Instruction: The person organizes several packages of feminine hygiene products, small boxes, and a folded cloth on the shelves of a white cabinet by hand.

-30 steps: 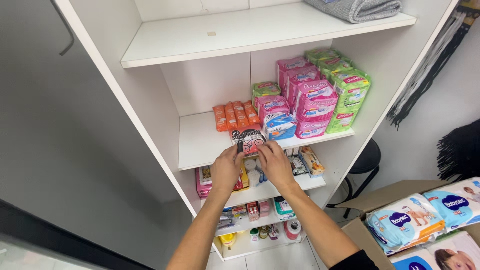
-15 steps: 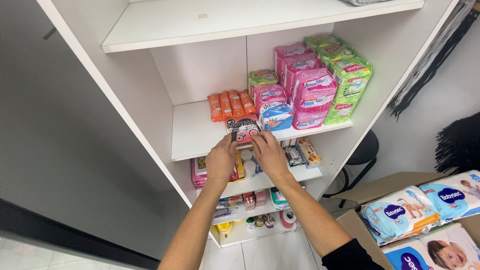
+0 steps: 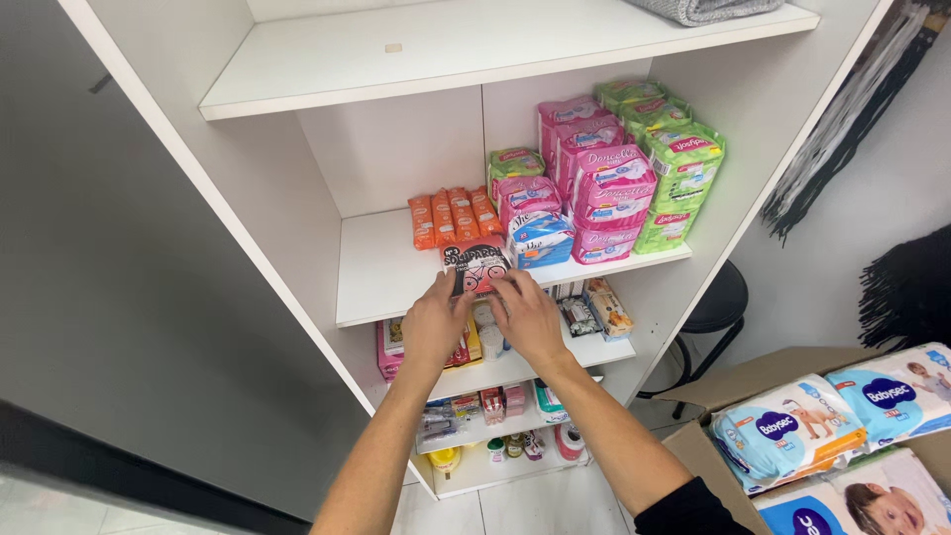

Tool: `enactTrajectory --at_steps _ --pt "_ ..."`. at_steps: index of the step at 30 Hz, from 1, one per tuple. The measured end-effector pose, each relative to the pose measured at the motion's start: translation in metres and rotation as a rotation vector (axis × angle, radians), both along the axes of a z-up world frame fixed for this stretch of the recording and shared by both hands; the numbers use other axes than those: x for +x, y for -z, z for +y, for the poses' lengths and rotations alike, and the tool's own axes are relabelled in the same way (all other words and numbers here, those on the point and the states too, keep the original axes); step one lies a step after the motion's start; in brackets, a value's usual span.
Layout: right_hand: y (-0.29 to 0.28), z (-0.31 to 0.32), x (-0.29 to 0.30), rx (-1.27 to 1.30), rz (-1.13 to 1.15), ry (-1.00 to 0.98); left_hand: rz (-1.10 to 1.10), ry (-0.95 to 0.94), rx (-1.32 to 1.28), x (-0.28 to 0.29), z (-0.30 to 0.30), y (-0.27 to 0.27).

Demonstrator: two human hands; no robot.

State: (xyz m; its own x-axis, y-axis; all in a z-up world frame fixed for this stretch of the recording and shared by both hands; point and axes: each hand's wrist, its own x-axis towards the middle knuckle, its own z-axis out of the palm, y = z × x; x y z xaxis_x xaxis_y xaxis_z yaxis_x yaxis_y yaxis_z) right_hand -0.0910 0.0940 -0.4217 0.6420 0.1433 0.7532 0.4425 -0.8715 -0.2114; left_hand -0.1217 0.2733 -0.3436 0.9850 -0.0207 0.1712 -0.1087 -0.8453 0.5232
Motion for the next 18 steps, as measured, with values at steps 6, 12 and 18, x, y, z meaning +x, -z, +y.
enactTrajectory --at_steps 6,12,18 --pt "0.004 0.003 0.005 -0.028 0.015 0.058 0.045 0.008 0.045 0.015 0.004 0.007" --pt "-0.003 -0.002 -0.001 0.006 0.027 0.007 0.048 0.026 0.025 0.004 0.004 -0.006" --pt "-0.003 -0.009 -0.004 0.011 -0.019 0.019 -0.005 -0.01 -0.037 -0.006 0.005 -0.009"
